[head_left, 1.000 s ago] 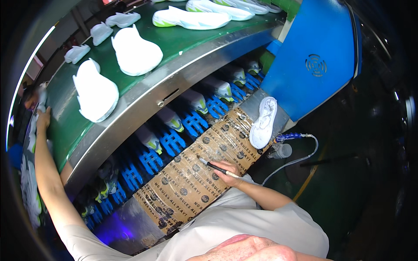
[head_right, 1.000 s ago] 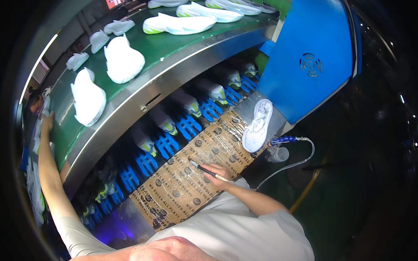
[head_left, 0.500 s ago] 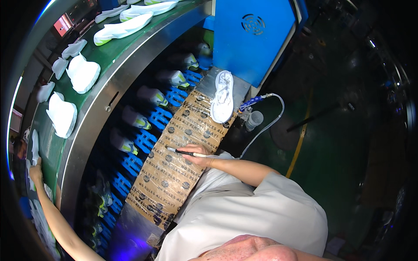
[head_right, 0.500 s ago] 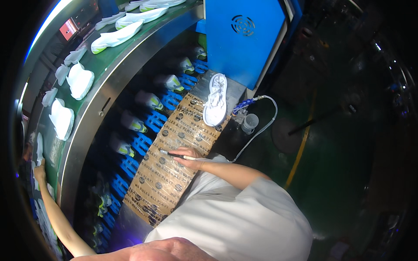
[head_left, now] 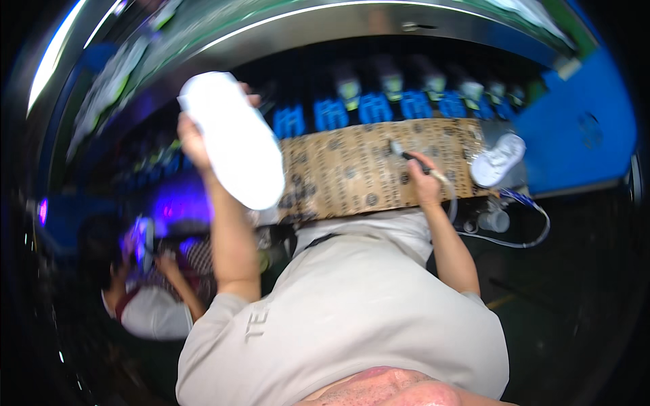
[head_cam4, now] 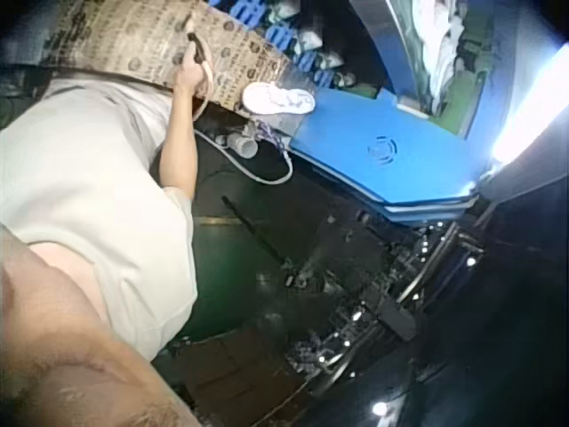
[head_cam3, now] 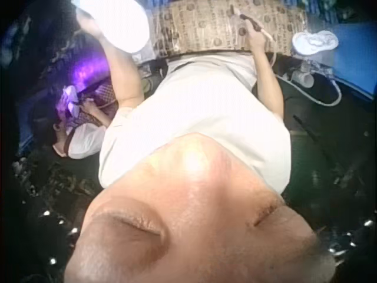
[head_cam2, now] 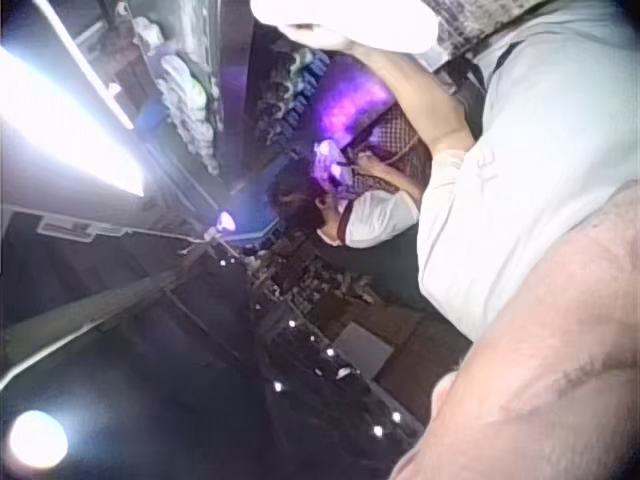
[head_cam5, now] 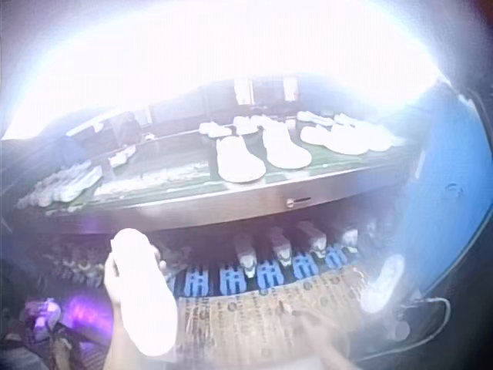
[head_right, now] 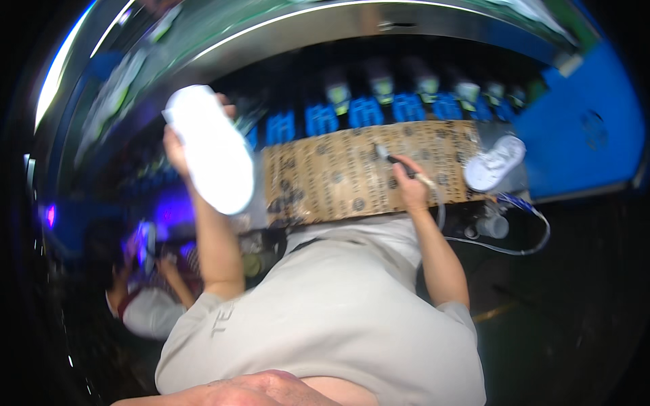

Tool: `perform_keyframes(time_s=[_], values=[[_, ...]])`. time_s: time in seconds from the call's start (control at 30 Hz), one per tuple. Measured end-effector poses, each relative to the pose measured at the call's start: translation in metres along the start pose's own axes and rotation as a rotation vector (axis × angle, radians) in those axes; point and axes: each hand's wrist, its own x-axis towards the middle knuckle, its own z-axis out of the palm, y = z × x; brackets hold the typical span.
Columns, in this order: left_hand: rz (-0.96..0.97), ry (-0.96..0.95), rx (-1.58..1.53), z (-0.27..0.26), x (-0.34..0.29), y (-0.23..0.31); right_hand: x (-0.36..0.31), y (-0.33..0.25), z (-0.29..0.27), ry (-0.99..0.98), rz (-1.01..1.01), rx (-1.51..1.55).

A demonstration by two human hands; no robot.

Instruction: The person repeatedly picks up white clog-style shoes from a conveyor belt, uses a brush to scrub the interior and exterior surfaces, and places them back on the belt. The process continues for multiple shoes in a repetitive sequence.

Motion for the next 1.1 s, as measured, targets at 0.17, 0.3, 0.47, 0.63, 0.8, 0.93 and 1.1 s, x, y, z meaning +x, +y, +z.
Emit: perform_keyframes(time_s=[0.17,0.3,0.47,0.63,0.8,0.93,1.1], values=[[-0.33,0.226,-0.111,-0.046,-0.097,-0.102,-0.015,-0.044,0.042,-0.13,0.094,0.376],[-0.568,0.359,-0.184,-0.045,-0.128,-0.119,-0.036,-0.082,0.072,-0.36,0.084,0.369],[-0.585,0.351,-0.027,-0.055,-0.107,-0.121,-0.037,-0.131,0.115,-0.52,-0.175,0.138],[-0.441,0.393,-0.037,-0.047,-0.085,-0.129,-0.024,-0.135,0.138,-0.473,-0.803,-0.288],[-0.325,0.257,-0.148,-0.045,-0.068,-0.114,-0.032,-0.145,0.129,-0.654,-0.257,0.066],[-0.268,0.262,-0.068,-0.03,-0.056,-0.105,-0.034,-0.152,0.132,-0.631,-0.788,-0.252],[-0.216,0.151,-0.21,-0.038,-0.037,-0.091,-0.036,-0.166,0.122,-0.636,-0.444,-0.074]])
